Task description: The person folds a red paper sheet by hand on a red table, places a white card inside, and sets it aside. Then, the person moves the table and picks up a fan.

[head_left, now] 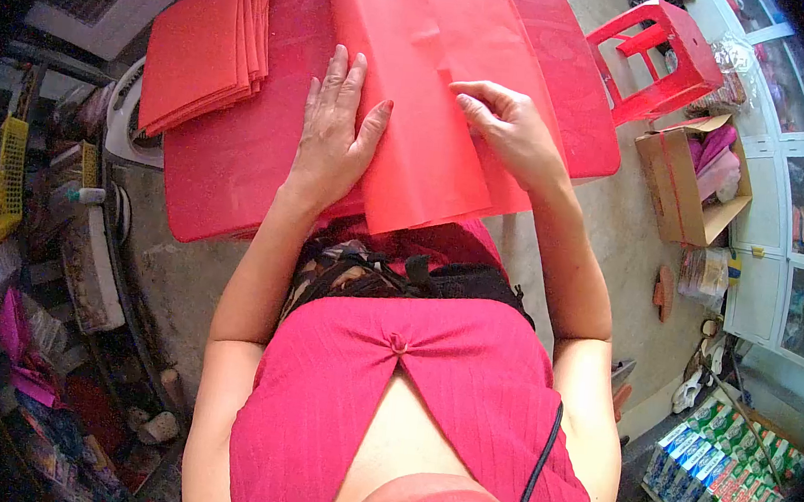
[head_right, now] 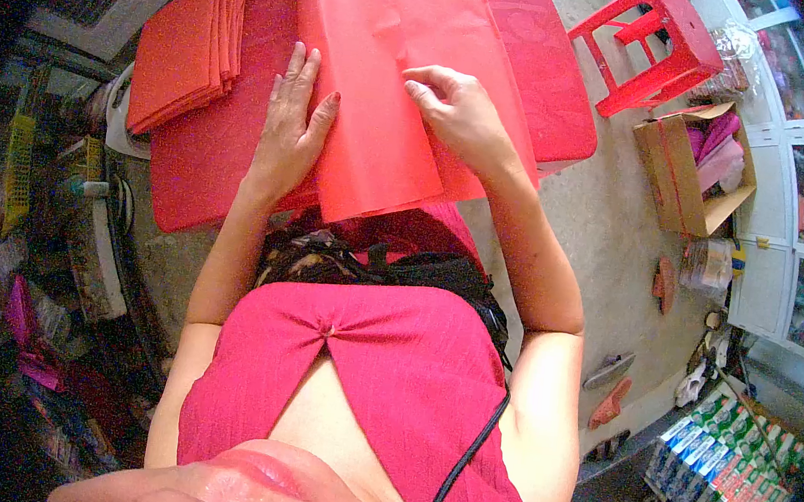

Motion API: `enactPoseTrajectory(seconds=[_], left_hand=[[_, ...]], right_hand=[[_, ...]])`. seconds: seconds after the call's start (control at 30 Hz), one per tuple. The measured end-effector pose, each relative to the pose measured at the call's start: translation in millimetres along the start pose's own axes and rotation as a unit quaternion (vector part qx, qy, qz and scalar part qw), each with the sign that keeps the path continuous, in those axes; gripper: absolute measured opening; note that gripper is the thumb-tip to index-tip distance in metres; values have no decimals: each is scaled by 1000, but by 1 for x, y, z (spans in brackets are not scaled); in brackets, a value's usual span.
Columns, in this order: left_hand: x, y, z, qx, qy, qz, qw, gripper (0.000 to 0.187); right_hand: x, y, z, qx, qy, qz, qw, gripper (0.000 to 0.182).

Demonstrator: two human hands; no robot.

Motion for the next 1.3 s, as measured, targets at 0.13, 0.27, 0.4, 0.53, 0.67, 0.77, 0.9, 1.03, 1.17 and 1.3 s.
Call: enactPoseTrajectory(seconds=[0.13,0.27,0.4,0.53,0.67,0.77,0.9,1.03,1.17,1.3], left_hand=[[2,2,-3,2,-9,9,1000,69],[-1,3,0,-8,-12,14,1000,68],[-1,7,1,-11,-19,17,1000,67],[-1,7,0,-7,-25,22,999,67],[-3,6,-2,-18,-29,32,999,66],[-4,5,-2,-17,-38,52,998,59],[-5,7,-2,-29,-42,76,996,59],[-7,9,-3,-43,-51,90,994,58],[-11,12,-3,-55,-70,114,989,56],[-11,13,-4,-57,-72,116,989,55]], right_hand=[[6,-5,-2,84,57,-143,985,28],[18,-13,-7,93,81,-44,991,25],[17,-15,-6,77,77,-59,992,23],[5,-19,0,137,92,-162,973,21],[11,-40,-8,214,131,-222,942,24],[31,-48,-16,193,159,-246,937,24],[48,-35,-14,137,158,-282,936,25],[55,-21,-12,125,150,-307,931,28],[61,-11,-12,88,158,-351,919,27],[64,-5,-13,74,153,-387,906,30]])
Point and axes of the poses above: each hand's wrist, its own z-axis towards the middle knuckle, its own x-axis out of the back of the hand, y = z × x, the point moved 7 cm from there along z, towards the middle knuckle, and after that the axes turned 1 degree about -z, right-handed, at the moved point
